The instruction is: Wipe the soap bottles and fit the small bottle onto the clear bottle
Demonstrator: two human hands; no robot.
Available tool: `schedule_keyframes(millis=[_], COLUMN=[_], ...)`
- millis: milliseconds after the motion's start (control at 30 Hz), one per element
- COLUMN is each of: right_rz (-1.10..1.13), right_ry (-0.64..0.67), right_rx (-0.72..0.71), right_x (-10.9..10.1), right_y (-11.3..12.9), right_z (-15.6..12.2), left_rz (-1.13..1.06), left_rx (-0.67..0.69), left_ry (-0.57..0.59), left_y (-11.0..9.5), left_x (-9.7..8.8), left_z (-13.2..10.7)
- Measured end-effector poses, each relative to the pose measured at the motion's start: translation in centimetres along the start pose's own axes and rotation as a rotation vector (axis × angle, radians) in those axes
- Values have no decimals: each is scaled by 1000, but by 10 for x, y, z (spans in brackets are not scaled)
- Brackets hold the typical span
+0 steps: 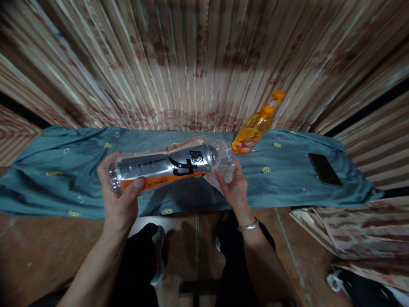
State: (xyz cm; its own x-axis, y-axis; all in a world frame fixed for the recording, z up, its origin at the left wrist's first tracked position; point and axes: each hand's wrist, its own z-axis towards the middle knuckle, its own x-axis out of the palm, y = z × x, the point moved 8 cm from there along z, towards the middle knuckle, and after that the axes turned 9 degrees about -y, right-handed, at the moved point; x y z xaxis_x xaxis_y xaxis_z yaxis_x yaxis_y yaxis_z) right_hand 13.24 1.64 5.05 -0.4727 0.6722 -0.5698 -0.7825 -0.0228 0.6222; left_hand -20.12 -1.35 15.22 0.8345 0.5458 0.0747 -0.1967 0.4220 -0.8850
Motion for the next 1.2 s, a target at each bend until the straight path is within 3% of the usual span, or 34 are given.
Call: schedule_keyframes(millis=[1200], right_rz=[-5], right_ry=[-10], right_rx=[11], right_x=[-1], right_y=[1], right_z=[0], left_rz=[3], left_rx=[-53], left_ry=[-8], left_y=[1], left_x=[0], left_z=[1])
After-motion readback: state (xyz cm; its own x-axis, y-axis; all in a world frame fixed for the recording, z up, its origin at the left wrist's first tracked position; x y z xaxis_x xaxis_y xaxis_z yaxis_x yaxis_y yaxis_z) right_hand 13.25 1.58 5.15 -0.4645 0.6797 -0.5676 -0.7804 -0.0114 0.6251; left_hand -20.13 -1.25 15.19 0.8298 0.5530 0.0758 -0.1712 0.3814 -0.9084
